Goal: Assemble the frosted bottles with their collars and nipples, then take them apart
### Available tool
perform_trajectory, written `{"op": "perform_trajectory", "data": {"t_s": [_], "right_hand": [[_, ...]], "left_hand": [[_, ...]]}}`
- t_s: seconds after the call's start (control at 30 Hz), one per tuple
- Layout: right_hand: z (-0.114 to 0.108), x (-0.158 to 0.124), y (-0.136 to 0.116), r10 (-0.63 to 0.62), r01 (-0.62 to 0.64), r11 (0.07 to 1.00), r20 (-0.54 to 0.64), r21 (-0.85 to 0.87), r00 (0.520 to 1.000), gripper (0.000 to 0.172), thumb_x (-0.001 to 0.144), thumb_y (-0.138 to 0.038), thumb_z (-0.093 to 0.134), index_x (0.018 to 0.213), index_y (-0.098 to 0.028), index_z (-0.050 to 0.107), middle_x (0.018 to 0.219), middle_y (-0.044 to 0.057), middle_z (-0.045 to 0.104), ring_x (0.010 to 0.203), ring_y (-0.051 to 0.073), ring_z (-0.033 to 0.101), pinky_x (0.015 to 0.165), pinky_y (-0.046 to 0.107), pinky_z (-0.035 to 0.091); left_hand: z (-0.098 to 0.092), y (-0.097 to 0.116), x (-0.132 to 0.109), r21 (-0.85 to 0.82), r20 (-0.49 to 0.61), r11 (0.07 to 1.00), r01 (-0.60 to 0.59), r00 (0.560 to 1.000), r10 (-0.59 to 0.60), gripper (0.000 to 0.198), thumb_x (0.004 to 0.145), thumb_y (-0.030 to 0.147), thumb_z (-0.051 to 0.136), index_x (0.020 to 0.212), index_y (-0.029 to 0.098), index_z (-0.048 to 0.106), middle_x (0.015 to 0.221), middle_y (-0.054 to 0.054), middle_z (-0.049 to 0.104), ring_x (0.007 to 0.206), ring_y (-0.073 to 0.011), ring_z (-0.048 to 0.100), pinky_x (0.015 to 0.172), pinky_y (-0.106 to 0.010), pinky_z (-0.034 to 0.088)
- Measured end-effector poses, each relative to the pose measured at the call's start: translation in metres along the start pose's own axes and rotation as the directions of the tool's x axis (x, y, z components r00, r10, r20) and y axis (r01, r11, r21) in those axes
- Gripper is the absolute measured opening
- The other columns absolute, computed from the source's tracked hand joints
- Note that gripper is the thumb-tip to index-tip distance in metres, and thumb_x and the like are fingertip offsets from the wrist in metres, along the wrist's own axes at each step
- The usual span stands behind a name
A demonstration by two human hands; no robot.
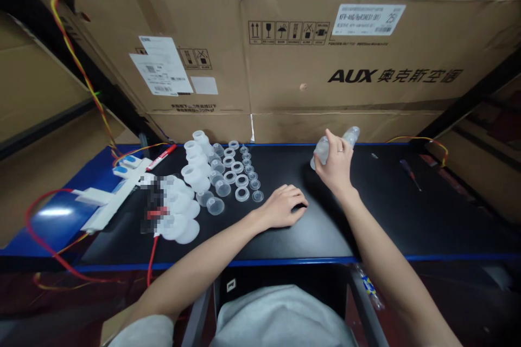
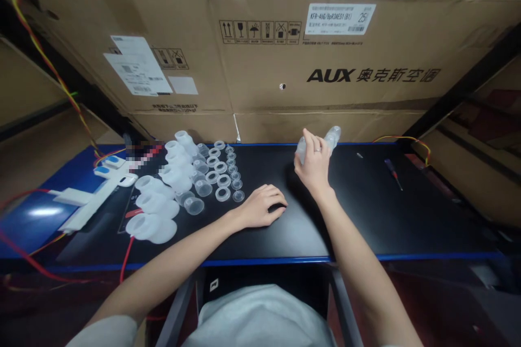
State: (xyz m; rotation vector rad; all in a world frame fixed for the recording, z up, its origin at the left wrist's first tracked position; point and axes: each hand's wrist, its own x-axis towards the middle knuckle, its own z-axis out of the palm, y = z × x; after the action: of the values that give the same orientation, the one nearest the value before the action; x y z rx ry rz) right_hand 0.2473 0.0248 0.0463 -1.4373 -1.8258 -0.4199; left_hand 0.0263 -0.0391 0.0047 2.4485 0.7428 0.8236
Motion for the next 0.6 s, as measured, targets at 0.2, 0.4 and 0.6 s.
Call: {"op": "perform_trajectory", "data": {"t_s": [0.2, 0.4, 0.6], "right_hand": [[0.008, 0.000, 0.005, -0.002, 0.003, 0.998, 0.003, -0.064, 1.000, 0.081, 0.094, -0.025, 0.058, 0.170, -0.018, 0.031, 0.167, 0.018, 0.048, 0.157, 0.043, 0.033, 0.125, 0.067, 0.032], [0.007, -0.001, 0.013, 0.038, -0.038, 0.996, -0.011, -0.078, 0.999, 0.081, 0.093, -0.027, 0.059, 0.168, -0.018, 0.031, 0.174, 0.018, 0.036, 0.164, 0.045, 0.018, 0.130, 0.075, 0.020], [0.003, -0.002, 0.007, 0.010, -0.010, 0.998, 0.006, -0.064, 1.000, 0.077, 0.095, -0.024, 0.061, 0.166, -0.016, 0.034, 0.174, 0.021, 0.031, 0.165, 0.048, 0.016, 0.132, 0.075, 0.016]], "left_hand": [[-0.001, -0.002, -0.001, 0.003, 0.010, 1.000, 0.031, 0.999, -0.031, 0.013, 0.098, 0.023, 0.066, 0.103, 0.025, 0.078, 0.105, -0.005, 0.081, 0.102, -0.0245, 0.072, 0.095, -0.040, 0.049], [-0.005, -0.003, -0.001, 0.036, 0.054, 0.999, 0.009, 0.998, -0.011, 0.015, 0.100, 0.023, 0.063, 0.103, 0.025, 0.078, 0.105, -0.006, 0.080, 0.100, -0.0245, 0.072, 0.093, -0.040, 0.050], [-0.005, 0.001, -0.003, 0.080, 0.056, 0.995, -0.054, 0.997, 0.049, 0.014, 0.100, 0.021, 0.064, 0.103, 0.024, 0.078, 0.103, -0.006, 0.079, 0.102, -0.0249, 0.072, 0.091, -0.041, 0.051]]}}
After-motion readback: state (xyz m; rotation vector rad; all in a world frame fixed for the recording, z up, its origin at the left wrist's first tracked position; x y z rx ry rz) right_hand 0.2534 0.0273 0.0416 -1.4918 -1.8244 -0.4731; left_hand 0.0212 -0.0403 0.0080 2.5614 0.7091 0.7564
